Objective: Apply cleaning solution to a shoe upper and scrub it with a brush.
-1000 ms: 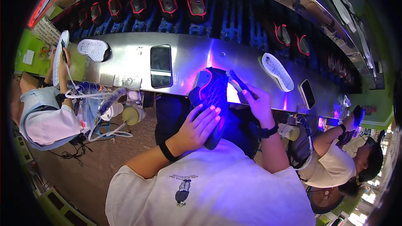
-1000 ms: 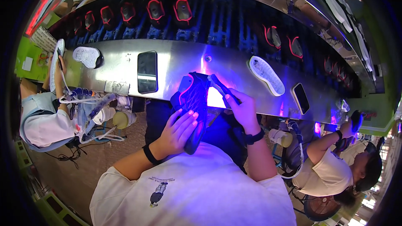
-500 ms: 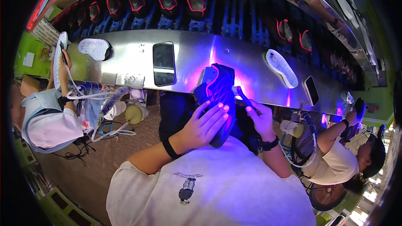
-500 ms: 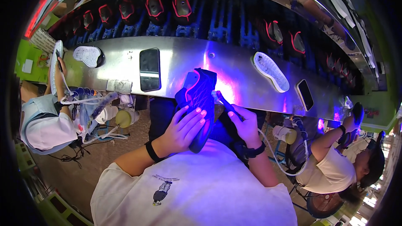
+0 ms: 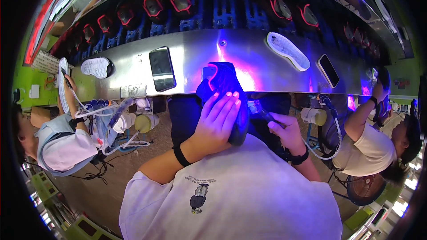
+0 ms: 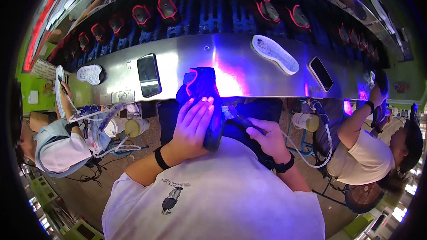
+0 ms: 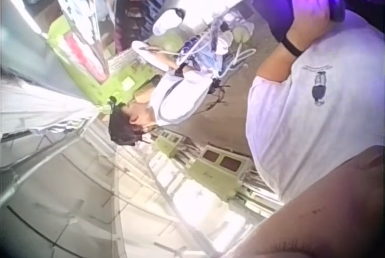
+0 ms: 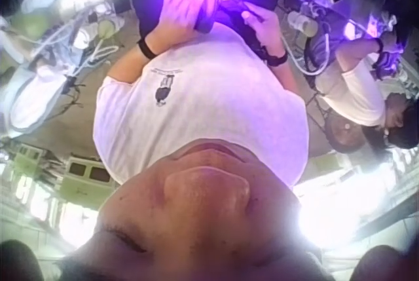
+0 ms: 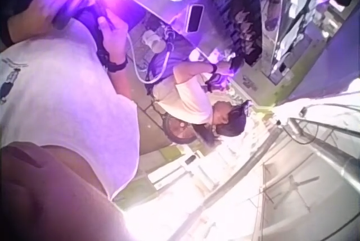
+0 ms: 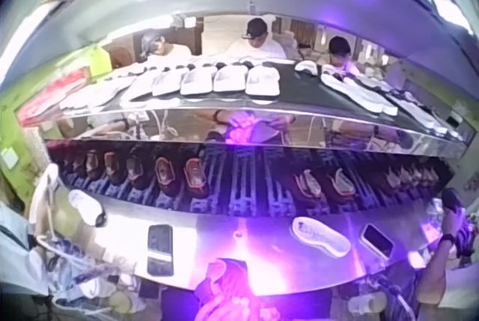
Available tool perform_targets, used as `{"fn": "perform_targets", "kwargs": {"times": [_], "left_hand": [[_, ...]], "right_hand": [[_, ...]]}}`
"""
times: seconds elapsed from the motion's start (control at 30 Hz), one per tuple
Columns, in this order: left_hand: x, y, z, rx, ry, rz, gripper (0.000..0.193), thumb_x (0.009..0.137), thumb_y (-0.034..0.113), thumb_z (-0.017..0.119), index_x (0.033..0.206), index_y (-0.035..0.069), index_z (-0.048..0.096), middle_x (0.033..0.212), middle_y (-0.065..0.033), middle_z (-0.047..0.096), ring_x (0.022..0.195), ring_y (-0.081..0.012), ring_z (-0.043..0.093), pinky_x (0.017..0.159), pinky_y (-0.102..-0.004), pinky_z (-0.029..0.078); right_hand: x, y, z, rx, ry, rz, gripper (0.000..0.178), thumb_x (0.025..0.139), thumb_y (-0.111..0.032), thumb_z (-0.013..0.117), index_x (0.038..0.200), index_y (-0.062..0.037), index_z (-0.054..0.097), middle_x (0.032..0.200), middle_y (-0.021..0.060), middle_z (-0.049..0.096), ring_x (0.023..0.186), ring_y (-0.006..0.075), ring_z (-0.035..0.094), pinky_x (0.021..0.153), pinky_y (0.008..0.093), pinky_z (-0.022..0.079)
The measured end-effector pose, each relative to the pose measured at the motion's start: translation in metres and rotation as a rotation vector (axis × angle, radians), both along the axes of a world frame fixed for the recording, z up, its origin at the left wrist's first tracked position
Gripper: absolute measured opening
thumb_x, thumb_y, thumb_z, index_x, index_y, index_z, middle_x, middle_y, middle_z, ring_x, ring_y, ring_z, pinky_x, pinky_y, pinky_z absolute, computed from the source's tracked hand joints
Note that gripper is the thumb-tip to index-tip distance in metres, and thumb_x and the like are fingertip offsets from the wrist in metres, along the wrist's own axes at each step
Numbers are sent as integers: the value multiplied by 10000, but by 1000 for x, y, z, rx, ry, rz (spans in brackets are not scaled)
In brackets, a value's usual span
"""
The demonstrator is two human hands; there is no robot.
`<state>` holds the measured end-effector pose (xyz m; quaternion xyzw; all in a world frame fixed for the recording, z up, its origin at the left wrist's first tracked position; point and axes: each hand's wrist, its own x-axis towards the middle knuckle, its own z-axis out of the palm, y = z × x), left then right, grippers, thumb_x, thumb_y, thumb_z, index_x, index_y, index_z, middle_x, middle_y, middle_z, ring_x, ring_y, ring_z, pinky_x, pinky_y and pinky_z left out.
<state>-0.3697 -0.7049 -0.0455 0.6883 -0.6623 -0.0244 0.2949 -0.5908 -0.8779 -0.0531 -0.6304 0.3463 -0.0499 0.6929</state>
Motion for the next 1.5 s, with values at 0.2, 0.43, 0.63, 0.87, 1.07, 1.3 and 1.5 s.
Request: {"fn": "perform_targets", "kwargs": {"times": [0.2,0.43,0.63,0.87,1.07,1.3,1.5], "left_hand": [[-14,-27,14,-21,-3,82,875,679,278,778,1402,-103,467,1461,-263,496,1369,-386,484,1183,-555,293],[-20,-61,29,-8,-19,122,894,663,234,797,1420,-100,460,1398,-251,559,1229,-360,590,1133,-525,361],[-17,-95,28,-74,-12,169,889,630,289,832,1364,-98,512,1306,-228,617,1180,-357,604,1098,-518,402],[-6,-119,33,-18,36,149,963,608,423,894,1345,-72,521,1277,-217,622,1196,-355,587,1095,-513,398],[23,-134,29,-111,138,129,941,550,360,895,1333,-35,554,1247,-189,647,1149,-366,591,1056,-518,420],[69,-140,34,31,157,157,1012,564,420,900,1397,-2,511,1196,-182,651,1080,-371,628,1003,-509,469],[111,-113,17,320,-5,145,1187,575,433,904,1535,28,334,1147,-201,639,1032,-370,654,864,-453,544]], "right_hand": [[-12,-1,5,28,-65,-46,354,960,-164,700,1266,13,684,836,-3,643,733,69,555,679,239,476],[-38,-2,10,111,-128,-116,373,959,-180,704,1266,31,678,805,0,630,709,70,554,657,241,469],[-43,13,19,36,-124,-279,365,931,-131,736,1250,37,681,799,10,633,719,78,560,672,239,460],[-30,-16,70,-516,141,-217,286,883,-47,756,1158,20,713,843,73,693,743,108,597,675,260,470],[-6,-53,84,-691,181,-86,301,826,-9,763,1123,19,719,818,115,669,695,188,608,661,283,471],[48,-85,73,-883,9,-9,343,844,-4,749,1184,16,702,853,78,664,730,143,595,682,264,474],[73,-86,17,-305,-39,-198,378,916,-45,729,1274,51,652,908,19,681,796,107,609,731,249,494]]}}
